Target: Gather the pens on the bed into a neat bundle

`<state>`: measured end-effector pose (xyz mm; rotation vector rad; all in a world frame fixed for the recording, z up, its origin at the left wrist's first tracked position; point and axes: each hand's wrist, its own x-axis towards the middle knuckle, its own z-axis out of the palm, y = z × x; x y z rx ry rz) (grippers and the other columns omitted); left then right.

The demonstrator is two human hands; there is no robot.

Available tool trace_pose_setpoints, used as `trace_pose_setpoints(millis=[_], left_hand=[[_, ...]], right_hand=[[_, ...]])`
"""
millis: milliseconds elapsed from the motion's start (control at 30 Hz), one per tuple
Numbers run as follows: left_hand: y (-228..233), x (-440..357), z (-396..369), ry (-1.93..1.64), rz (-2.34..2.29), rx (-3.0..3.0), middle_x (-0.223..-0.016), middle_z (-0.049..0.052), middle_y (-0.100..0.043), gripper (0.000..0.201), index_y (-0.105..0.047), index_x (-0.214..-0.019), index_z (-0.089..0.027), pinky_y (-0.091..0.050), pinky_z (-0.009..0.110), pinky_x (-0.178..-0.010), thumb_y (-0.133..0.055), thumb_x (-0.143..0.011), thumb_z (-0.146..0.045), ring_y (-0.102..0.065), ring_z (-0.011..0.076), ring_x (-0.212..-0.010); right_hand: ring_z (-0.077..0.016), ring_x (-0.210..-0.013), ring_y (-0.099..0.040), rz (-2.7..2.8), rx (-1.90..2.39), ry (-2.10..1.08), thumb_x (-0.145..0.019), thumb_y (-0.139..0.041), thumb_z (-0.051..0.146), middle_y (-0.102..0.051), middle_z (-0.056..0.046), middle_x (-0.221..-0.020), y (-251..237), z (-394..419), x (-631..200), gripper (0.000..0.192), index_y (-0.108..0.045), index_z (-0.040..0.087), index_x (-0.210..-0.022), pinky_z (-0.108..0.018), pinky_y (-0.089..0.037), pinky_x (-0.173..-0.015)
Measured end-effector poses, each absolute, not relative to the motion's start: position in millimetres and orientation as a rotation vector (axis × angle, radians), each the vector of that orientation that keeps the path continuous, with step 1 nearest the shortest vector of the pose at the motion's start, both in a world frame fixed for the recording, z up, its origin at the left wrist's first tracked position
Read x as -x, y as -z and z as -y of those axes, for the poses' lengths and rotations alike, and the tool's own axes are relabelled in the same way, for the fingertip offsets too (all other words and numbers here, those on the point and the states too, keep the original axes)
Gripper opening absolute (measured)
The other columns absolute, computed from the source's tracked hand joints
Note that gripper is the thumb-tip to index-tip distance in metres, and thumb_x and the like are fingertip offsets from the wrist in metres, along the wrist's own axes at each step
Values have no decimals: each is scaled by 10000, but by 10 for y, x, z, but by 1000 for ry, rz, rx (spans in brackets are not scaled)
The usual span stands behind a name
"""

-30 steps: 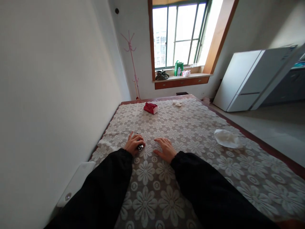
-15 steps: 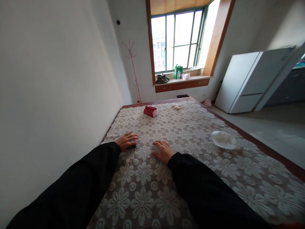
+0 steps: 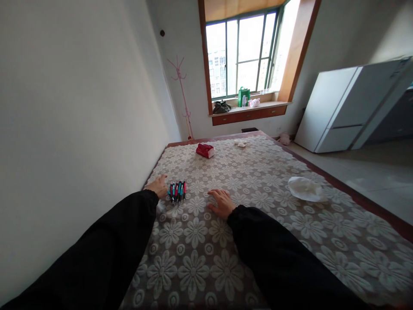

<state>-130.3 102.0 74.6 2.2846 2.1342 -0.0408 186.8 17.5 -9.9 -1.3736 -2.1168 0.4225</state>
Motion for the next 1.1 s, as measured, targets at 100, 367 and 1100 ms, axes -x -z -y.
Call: trace_pose_setpoints(millis=[100,367,1100], left_hand=[[-589,1147,-1077,37,-2288,-2086,-1211,242,-644,609,-395,-1420,-86,-479,402,-931,-365,-956,-480,-646,325,-1129],[-456,653,-1133,47,-2293,-2051,-1345,277,-544,995,-331,-1445,-134,-431,434,-974,-596,-711,-750,-563,412,-1224],[-322,910,-1094,-229,-2171,-2031,-954,107,-694,519,-475,-1173,-177,-503,312,-777,-649,-684,-158,-684,287,-947]], right_hand=[[-263,-1287,-474,2121,1376,-420,-820,-682,300,-585,-94,-1326,91,-169,-1868,476,-569,218,-1275,-444,-276,-1109],[-260,-1270,-475,2135,1381,-423,-827,-688,307,-579,-93,-1331,87,-171,-1867,476,-563,218,-1278,-454,-279,-1101],[-260,-1266,-484,2160,1382,-437,-821,-699,308,-618,-86,-1273,25,-158,-1872,464,-577,201,-1256,-442,-273,-1110]])
